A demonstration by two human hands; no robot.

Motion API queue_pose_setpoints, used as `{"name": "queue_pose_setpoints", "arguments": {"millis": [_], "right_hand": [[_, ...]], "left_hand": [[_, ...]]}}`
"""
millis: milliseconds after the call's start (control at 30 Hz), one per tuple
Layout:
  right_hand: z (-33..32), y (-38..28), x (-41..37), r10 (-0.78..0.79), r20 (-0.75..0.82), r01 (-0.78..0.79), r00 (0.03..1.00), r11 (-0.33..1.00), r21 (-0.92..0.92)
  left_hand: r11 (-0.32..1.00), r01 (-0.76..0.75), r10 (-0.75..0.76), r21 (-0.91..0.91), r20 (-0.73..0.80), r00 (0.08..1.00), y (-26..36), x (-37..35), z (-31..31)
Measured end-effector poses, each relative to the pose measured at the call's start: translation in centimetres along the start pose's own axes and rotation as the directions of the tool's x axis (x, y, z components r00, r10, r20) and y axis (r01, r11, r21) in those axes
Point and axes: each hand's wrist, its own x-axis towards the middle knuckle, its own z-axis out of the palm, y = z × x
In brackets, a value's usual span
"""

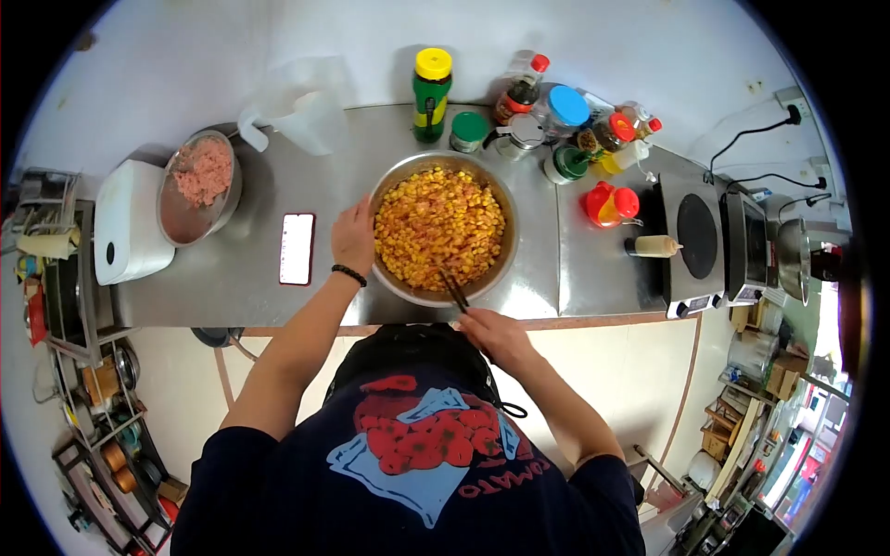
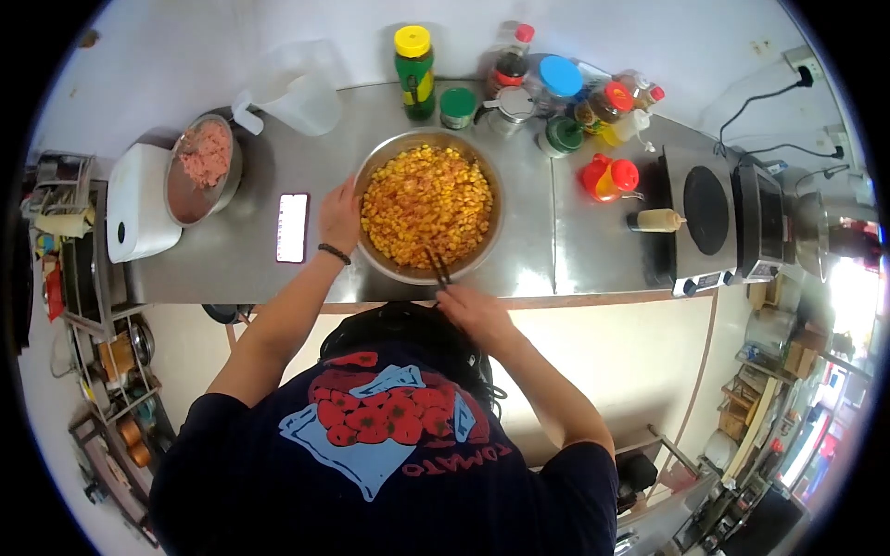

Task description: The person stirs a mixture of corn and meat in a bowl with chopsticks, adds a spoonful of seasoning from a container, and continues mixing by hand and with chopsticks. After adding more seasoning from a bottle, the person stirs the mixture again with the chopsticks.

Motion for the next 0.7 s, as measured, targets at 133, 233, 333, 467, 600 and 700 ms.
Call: {"name": "queue_pose_setpoints", "arguments": {"millis": [133,233,333,467,600,700], "right_hand": [[-1.2,3.8,2.4,-0.013,0.055,0.027,0.998,0.970,-0.243],[-2.4,8.8,3.8,0.332,-0.065,-0.330,0.941,0.943,0.039],[-6.4,15.9,4.5,0.351,-0.568,-0.458,0.744,0.888,-0.051],[-7.4,26.3,9.5,0.343,-0.708,-0.517,0.617,0.855,-0.036],[-7.2,27.2,12.4,0.462,-0.696,-0.587,0.549,0.806,0.072],[-7.0,27.0,12.6,0.475,-0.716,-0.623,0.511,0.779,0.072]], "left_hand": [[0.998,-0.059,0.057,-0.030,-0.055,0.997,0.0,0.0,0.2],[0.997,-0.059,0.058,-0.050,-0.031,0.998,-0.3,-0.1,-0.1],[0.999,-0.007,0.005,-0.035,-0.057,0.998,-0.2,-0.5,-0.7],[0.988,0.126,-0.141,-0.090,-0.187,0.972,1.5,-2.5,-3.3],[0.949,0.245,-0.283,-0.197,-0.197,0.939,1.9,-5.7,-5.9],[0.905,0.361,-0.403,-0.227,-0.183,0.897,2.1,-8.4,-7.4]]}}
